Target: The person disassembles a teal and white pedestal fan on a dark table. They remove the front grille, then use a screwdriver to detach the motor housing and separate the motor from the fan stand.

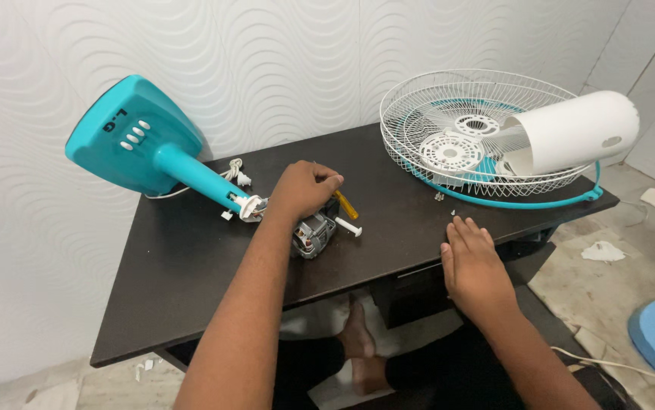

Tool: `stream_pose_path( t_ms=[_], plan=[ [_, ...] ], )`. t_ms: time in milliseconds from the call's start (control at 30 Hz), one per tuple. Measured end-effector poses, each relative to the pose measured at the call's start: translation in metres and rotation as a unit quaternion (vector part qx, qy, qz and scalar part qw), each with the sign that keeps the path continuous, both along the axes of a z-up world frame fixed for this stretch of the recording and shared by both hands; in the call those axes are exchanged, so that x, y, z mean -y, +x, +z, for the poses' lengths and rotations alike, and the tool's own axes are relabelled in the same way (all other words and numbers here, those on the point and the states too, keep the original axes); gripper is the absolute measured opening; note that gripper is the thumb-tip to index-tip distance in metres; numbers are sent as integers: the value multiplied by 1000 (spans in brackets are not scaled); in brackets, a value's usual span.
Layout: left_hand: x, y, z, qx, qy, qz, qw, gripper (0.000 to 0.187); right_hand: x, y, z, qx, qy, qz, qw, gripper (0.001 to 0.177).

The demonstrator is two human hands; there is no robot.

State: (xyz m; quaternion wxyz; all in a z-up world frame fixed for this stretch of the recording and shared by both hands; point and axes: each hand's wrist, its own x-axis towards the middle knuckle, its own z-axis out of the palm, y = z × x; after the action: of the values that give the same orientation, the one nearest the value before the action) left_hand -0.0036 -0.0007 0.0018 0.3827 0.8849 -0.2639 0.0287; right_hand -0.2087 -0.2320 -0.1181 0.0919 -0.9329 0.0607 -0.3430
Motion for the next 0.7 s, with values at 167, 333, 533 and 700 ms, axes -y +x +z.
stream_pose_path(
  t_ms=[167,333,533,700],
  plan=[
    [0,3,-2,34,0,-20,999,30,6,-2,7,22,29,50,998,41],
    [1,3,2,3,8,0,1000,30,15,4,19,-42,48,57,996,43],
    [1,-4,5,-12,31,4,999,31,22,8,24,-94,34,57,993,47],
    [1,-2,5,-4,36,-6,999,31,34,16,22,-121,36,79,989,52]
  ],
)
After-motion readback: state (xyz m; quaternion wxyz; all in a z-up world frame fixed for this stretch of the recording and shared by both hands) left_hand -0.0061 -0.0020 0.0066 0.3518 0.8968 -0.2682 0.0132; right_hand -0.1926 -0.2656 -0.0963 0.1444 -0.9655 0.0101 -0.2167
